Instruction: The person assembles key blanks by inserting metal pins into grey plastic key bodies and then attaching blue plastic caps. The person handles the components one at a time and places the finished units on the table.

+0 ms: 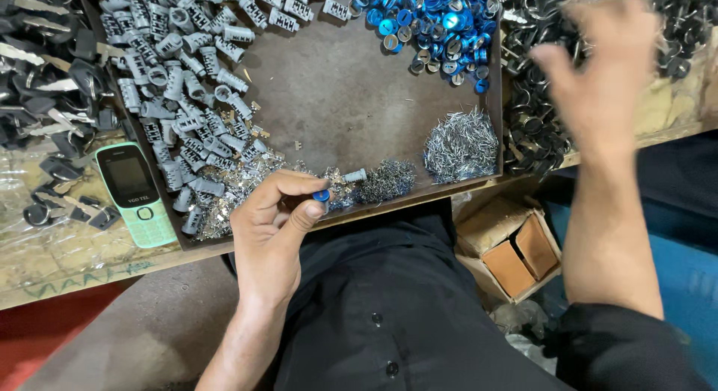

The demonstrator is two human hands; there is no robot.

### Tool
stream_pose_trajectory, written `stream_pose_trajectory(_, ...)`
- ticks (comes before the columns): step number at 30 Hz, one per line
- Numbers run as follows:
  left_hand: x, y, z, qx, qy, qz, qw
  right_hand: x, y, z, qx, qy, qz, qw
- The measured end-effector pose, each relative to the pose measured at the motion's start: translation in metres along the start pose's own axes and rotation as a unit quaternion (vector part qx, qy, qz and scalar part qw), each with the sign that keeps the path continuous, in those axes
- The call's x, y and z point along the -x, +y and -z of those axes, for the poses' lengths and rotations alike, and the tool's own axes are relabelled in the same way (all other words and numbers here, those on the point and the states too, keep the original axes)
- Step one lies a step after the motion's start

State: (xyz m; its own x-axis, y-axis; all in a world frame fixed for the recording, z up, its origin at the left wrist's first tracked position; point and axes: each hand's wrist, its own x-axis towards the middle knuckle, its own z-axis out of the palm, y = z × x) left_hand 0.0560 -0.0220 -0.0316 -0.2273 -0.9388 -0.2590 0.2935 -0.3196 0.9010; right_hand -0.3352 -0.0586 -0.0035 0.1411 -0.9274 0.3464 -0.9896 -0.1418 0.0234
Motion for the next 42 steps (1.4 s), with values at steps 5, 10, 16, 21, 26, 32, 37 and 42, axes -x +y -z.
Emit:
stream_pose_trajectory(5, 0.000, 0.001, -0.002, 0.014, 0.001, 0.005, 1.000, 0.004, -0.014, -0.013, -0.087, -0.034, -0.046, 0.995)
stream_pose_trajectory(10, 0.000, 0.000, 0.000, 0.003, 0.003, -0.001, 1.000, 0.002, 0.024, -0.009, -0.166, -0.073, -0.009, 0.983)
stream_pose_trajectory(16, 0.000, 0.001, 0.001, 0.000, -0.009, 0.003, 1.000, -0.029, 0.078, -0.026, 0.061, -0.033, 0.057, 0.996)
stream_pose_trajectory(21, 0.001, 0.002, 0.004, 0.006, 0.008, -0.002, 1.000, -0.033, 0.064, -0.017, -0.052, -0.054, 0.063, 0.995)
stream_pose_trajectory(26, 0.001, -0.002, 0.007, -0.005, 0.004, -0.010, 1.000, -0.023, 0.050, 0.000, -0.401, 0.031, -0.200, 0.893)
stream_pose_trajectory(32, -0.003, -0.001, 0.002, 0.004, -0.011, 0.022, 1.000, 0.012, 0.038, 0.019, -0.573, 0.081, -0.249, 0.777)
stream_pose_trajectory(37, -0.001, 0.002, 0.000, -0.027, -0.016, 0.034, 0.999, 0.017, 0.031, 0.013, -0.536, 0.083, -0.254, 0.801)
stream_pose_trajectory(42, 0.000, 0.005, 0.001, -0.027, -0.011, 0.032, 0.999, 0.008, 0.017, 0.023, -0.452, 0.056, -0.255, 0.853)
